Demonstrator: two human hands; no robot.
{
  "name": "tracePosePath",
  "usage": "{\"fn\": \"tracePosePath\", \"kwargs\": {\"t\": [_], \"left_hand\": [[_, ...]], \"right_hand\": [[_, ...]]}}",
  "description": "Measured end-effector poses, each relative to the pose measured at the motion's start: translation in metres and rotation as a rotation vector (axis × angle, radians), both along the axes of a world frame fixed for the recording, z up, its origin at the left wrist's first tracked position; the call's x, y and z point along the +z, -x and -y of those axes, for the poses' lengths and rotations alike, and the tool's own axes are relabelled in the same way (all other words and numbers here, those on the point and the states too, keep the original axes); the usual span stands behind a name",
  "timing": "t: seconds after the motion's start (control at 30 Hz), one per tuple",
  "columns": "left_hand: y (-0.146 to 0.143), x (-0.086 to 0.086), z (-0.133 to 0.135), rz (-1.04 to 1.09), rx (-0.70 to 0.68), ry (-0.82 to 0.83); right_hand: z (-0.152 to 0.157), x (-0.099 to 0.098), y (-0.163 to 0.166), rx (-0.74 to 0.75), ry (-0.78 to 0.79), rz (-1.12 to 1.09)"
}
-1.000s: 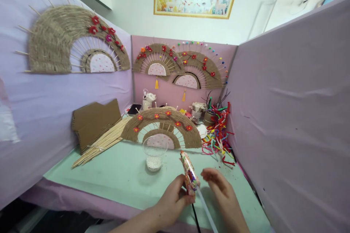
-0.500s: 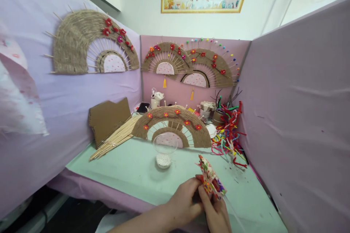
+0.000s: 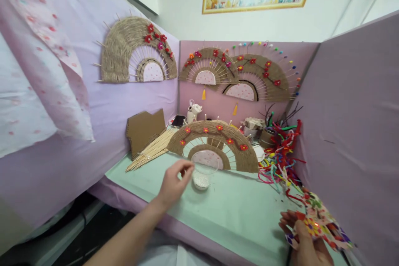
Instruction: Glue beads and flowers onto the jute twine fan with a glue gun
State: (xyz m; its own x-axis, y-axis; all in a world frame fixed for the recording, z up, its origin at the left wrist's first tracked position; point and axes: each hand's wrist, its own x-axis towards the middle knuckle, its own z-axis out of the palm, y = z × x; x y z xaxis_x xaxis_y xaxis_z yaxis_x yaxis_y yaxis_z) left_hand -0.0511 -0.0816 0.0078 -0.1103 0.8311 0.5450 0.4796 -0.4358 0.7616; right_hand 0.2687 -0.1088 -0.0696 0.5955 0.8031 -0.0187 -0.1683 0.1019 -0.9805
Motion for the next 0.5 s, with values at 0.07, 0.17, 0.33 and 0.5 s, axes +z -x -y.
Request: {"fn": "tracePosePath", "kwargs": {"t": [0.07,0.17,0.33,0.5], "left_hand": [[0.02,0.001,-0.025,0.067,0.159,0.064],[0.035,-0.003,-0.064,0.029,0.203,0.153],[0.026,-0.016,-0.099,0.03,0.221,0.295],[0.015,-0.027,-0.11,0.027,0.261,0.31]], "right_hand": [[-0.002,-0.002,-0.002,-0.009,-0.01,-0.022],[0.001,-0.002,-0.001,0.019,0.041,0.042],[0.007,0.002,0.004,0.05,0.088,0.225],[0.006,0.001,0.002,0.067,0.065,0.236]]}}
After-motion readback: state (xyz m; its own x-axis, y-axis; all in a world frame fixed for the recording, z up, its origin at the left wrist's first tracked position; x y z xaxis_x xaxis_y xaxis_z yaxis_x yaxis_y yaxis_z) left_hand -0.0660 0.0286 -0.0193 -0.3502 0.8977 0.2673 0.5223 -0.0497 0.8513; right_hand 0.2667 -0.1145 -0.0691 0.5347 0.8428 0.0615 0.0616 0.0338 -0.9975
